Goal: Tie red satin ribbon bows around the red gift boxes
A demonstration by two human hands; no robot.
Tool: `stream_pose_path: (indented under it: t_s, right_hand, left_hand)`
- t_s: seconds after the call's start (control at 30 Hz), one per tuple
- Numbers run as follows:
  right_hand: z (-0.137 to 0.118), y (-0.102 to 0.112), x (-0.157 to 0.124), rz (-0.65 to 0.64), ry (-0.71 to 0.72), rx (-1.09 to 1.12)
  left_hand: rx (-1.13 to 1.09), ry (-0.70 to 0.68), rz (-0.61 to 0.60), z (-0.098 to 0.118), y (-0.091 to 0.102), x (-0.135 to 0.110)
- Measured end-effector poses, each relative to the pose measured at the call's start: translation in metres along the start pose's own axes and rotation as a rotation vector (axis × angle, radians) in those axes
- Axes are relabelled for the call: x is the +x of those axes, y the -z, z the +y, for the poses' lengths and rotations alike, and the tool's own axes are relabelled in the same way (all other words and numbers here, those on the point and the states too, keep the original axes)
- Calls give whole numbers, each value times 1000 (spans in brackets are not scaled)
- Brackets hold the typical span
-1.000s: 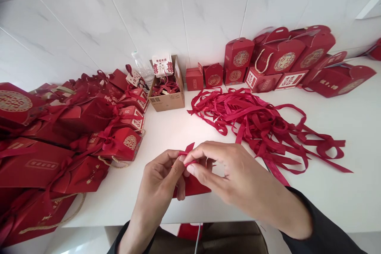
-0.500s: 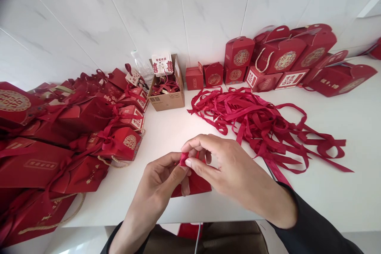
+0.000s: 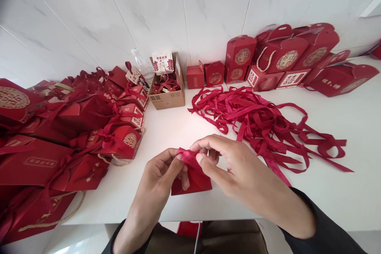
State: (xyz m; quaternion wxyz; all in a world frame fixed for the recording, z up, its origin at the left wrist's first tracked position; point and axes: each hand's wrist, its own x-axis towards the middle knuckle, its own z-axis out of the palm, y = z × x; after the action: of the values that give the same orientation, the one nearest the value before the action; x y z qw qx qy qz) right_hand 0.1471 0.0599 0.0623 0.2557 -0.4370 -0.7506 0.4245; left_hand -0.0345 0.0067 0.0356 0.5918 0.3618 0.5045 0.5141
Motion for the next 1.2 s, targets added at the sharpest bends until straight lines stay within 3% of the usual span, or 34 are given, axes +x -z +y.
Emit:
stream_pose_path:
  t_s: [0.5,0.77,0.9,1.2]
  right_hand:
    - [0,-8,0,-67,-47,89]
    - [1,-8,-2,35,177,-16]
    - [-4,-9,-4,-35,127,43]
    - [-4,-15,7,45,183,110]
  left_hand:
    - [39,6,31,-1,0,2]
    - [54,12,59,0,-3,3]
    - [42,-3,-10,1,-5,1]
    - [73,-77,-135,7,1,-9]
